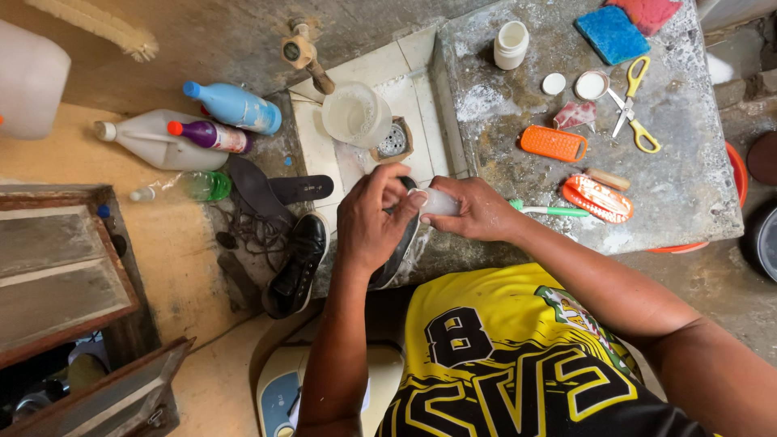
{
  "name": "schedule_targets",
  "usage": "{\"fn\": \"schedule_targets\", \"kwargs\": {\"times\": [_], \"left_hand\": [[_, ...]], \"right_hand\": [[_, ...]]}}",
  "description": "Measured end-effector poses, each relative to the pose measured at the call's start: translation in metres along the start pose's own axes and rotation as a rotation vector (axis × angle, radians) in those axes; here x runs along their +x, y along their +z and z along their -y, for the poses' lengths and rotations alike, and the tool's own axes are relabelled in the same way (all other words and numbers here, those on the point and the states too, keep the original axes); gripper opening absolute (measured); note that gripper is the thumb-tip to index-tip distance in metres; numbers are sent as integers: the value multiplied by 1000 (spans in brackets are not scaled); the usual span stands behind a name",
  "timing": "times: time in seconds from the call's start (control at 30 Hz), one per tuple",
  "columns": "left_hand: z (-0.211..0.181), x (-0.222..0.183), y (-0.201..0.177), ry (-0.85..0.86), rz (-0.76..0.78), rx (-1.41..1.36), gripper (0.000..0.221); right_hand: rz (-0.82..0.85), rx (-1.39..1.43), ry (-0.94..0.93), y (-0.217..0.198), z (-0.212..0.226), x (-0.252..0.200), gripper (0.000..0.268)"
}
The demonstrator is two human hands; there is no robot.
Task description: The person applies adhesive and scrubs the soles of a pair of shoes using a brush and liquid solution at a workstation near a sink.
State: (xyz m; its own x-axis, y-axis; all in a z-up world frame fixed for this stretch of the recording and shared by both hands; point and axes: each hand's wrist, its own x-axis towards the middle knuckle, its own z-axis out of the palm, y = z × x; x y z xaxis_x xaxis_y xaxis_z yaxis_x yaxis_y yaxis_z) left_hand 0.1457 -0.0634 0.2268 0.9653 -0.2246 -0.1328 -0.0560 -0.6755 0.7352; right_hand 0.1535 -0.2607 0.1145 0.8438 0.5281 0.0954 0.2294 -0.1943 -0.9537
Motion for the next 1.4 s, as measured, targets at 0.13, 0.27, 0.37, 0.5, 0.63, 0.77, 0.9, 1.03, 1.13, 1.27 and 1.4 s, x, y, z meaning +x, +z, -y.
{"fn": "schedule_targets", "kwargs": {"times": [0.13,0.27,0.37,0.5,0.63,0.77,0.9,1.03,1.13,1.27,1.4], "left_hand": [[-4,1,-8,315,24,-181,41],[-5,-2,-2,287,0,-113,35],[0,0,6,187,-52,5,26],[10,4,10,40,-95,-251,26],[16,1,13,95,-46,-662,28],[9,-11,15,116,-108,-392,26],[-10,-22,14,278,-122,-80,30],[-28,-26,13,331,-142,206,38],[-34,-23,12,366,-144,308,40],[-28,-23,18,368,-155,384,34],[-8,-21,28,158,-85,-151,30]], "right_hand": [[-4,134,83,-5,1,4,37],[-42,116,43,-3,2,5,32],[-69,29,32,1,2,5,29],[-81,71,7,1,1,6,33],[-72,159,-50,-1,1,5,27],[-66,232,-99,-4,-2,5,22],[-75,200,-114,-6,-6,4,23],[-69,184,-105,-7,-8,3,25],[-65,172,-88,-7,-9,4,25],[-76,160,-62,-5,-9,1,27],[-73,205,-11,-4,-7,-2,24]]}}
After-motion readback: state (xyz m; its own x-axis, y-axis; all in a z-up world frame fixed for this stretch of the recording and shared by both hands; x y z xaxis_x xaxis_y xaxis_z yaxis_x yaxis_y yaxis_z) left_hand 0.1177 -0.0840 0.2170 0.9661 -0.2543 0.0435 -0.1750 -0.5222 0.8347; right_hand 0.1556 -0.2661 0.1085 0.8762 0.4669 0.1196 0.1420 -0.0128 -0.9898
